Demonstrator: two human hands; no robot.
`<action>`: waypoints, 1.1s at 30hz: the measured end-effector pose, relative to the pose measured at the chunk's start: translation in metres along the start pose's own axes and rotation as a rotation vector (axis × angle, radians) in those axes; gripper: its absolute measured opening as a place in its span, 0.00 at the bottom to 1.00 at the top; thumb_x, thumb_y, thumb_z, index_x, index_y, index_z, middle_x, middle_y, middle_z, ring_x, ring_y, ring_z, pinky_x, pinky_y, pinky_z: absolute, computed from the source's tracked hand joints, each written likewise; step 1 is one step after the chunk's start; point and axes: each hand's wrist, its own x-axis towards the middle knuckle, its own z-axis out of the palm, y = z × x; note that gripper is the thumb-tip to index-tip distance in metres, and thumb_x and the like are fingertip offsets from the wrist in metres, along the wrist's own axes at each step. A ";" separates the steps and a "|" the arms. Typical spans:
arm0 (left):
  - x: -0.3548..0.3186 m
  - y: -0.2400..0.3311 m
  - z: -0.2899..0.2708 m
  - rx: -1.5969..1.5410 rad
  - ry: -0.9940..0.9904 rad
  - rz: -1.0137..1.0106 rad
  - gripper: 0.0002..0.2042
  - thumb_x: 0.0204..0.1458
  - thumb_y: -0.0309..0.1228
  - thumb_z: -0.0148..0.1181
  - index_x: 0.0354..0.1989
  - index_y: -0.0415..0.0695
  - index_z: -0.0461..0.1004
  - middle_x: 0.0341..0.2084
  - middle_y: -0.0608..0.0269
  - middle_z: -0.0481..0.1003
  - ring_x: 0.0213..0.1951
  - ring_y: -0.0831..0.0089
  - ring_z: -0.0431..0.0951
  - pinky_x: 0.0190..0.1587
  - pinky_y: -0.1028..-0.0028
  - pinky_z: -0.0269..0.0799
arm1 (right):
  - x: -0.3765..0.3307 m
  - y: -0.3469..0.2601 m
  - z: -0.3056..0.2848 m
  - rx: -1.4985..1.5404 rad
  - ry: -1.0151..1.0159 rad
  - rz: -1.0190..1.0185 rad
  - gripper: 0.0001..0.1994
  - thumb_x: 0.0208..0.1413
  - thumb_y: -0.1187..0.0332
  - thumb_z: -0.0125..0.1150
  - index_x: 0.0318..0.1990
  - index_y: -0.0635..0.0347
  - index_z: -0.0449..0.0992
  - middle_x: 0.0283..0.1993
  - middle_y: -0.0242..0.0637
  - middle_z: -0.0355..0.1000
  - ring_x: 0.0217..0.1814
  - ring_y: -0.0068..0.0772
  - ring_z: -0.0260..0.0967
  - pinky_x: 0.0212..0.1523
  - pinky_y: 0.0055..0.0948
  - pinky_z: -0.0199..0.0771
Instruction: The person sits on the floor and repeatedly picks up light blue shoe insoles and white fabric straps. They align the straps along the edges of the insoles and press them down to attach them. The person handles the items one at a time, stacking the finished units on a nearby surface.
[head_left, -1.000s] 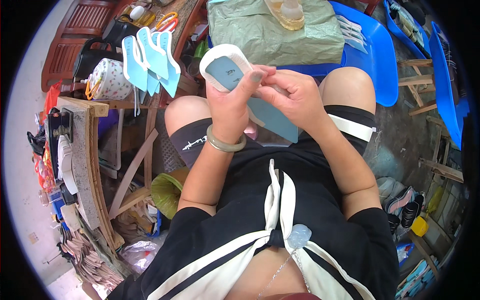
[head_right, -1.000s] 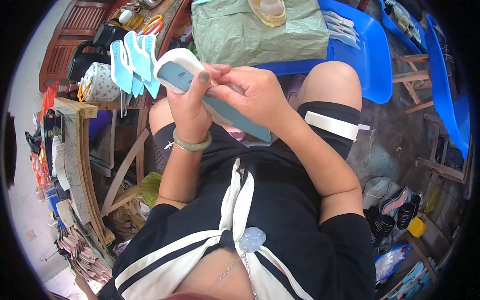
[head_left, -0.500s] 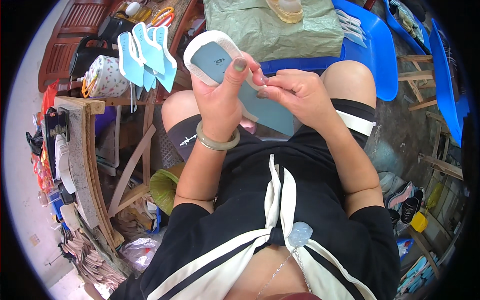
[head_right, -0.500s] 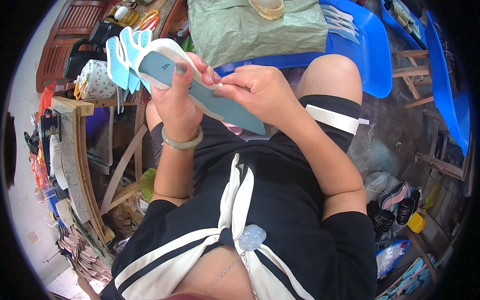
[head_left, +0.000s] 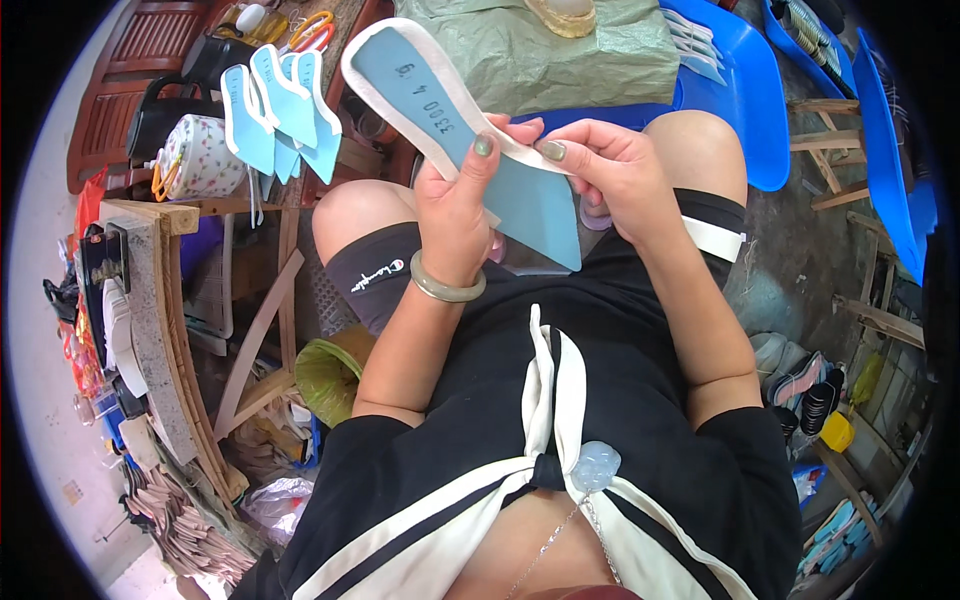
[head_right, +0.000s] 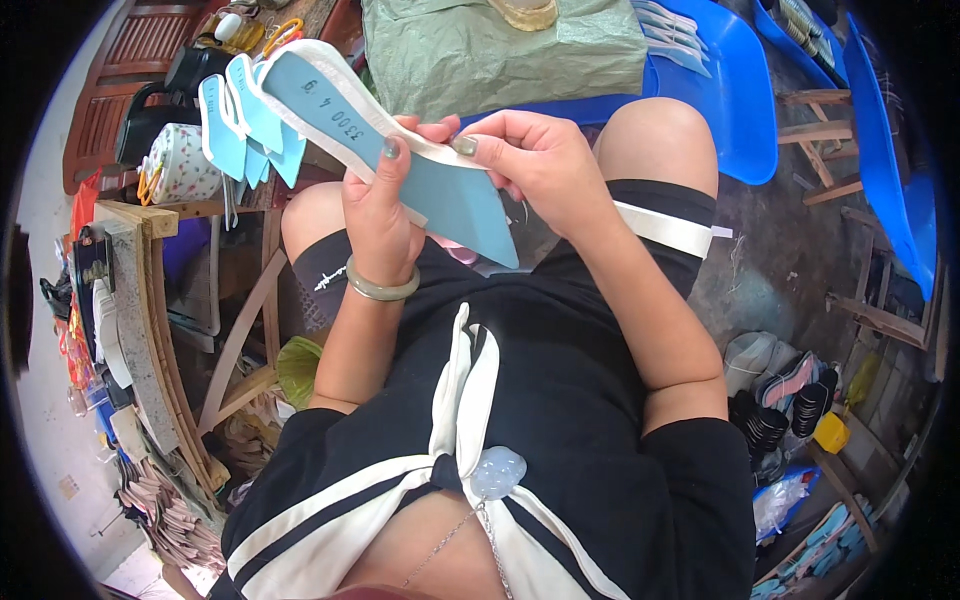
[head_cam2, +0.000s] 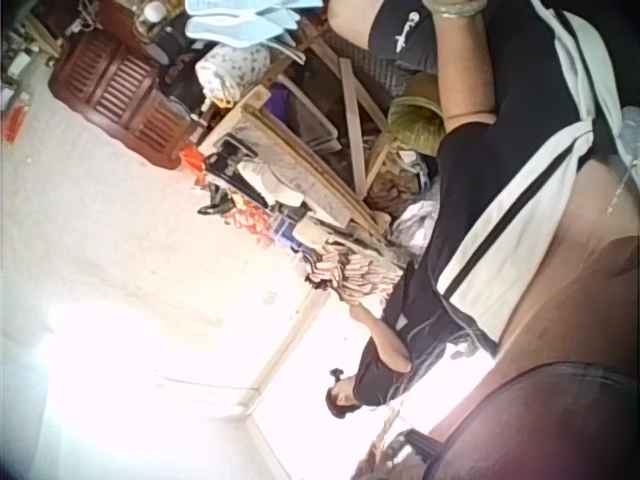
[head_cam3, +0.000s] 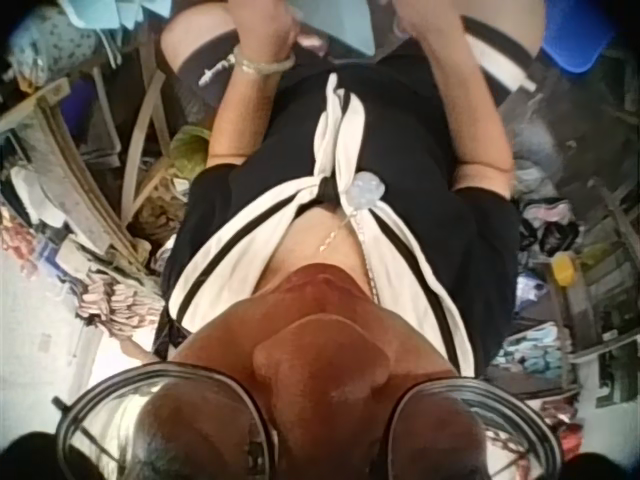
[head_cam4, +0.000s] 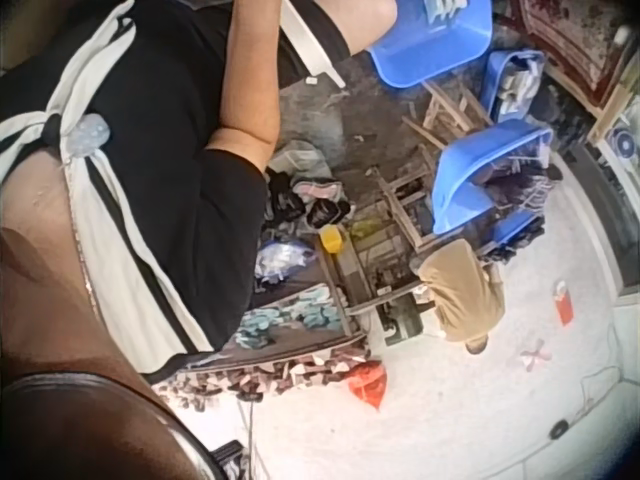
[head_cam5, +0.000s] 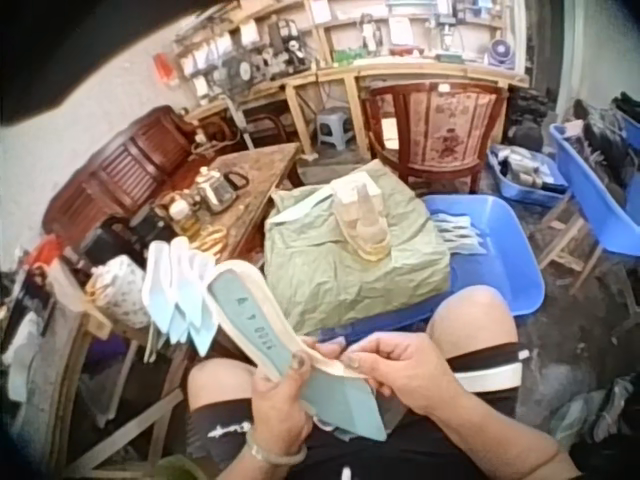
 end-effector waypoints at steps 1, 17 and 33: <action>-0.001 0.000 0.001 -0.027 0.019 0.010 0.16 0.60 0.35 0.53 0.48 0.34 0.68 0.40 0.51 0.77 0.44 0.64 0.78 0.47 0.69 0.74 | -0.002 0.004 0.002 0.028 0.022 -0.018 0.09 0.58 0.68 0.60 0.39 0.64 0.78 0.25 0.24 0.70 0.25 0.08 0.60 0.24 0.11 0.60; -0.004 -0.002 -0.001 0.026 0.051 0.075 0.16 0.60 0.34 0.54 0.48 0.33 0.66 0.36 0.51 0.77 0.42 0.63 0.79 0.45 0.67 0.76 | -0.006 0.028 0.014 -0.017 0.149 -0.020 0.10 0.57 0.64 0.61 0.35 0.62 0.80 0.23 0.23 0.69 0.24 0.12 0.59 0.28 0.16 0.62; 0.013 -0.007 -0.024 0.097 0.056 -0.306 0.16 0.58 0.34 0.55 0.47 0.34 0.69 0.38 0.48 0.78 0.37 0.69 0.79 0.41 0.70 0.77 | 0.021 0.066 0.015 -0.223 -0.076 -0.065 0.17 0.65 0.59 0.49 0.38 0.66 0.76 0.31 0.28 0.72 0.32 0.15 0.65 0.34 0.20 0.66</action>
